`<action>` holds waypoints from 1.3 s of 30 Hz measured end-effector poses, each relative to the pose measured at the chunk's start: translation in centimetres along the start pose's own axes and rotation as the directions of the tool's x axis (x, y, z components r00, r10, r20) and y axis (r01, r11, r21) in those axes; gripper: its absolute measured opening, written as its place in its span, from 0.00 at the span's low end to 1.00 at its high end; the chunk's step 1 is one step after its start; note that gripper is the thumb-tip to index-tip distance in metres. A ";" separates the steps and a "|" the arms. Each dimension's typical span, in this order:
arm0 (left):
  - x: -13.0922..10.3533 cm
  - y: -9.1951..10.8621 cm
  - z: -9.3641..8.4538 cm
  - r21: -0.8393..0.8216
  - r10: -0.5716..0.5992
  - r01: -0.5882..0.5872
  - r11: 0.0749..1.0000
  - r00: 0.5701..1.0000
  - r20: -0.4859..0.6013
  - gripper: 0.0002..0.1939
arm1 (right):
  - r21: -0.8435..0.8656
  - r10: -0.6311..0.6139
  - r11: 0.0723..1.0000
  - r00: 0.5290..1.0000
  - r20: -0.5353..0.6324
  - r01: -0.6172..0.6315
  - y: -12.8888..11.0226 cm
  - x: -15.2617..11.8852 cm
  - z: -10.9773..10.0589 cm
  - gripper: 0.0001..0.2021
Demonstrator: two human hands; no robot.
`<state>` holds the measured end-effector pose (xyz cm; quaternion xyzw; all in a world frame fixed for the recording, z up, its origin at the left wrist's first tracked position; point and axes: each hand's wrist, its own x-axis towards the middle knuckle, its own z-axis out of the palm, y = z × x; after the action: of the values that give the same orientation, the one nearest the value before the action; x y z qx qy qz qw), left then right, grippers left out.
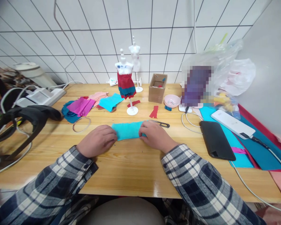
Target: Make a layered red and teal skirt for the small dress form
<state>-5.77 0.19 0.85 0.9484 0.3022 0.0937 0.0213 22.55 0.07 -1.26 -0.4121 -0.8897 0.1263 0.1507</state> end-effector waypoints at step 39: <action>-0.1 -1.2 1.7 -0.219 -0.266 0.257 0.941 0.964 -0.014 0.08 | 0.050 0.145 0.987 0.981 0.127 -0.152 -0.3 -0.4 -0.6 0.11</action>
<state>-6.19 1.15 -0.99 0.8898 0.4137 0.1425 0.1296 22.80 -0.37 -0.67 -0.4642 -0.8598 0.1888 0.0982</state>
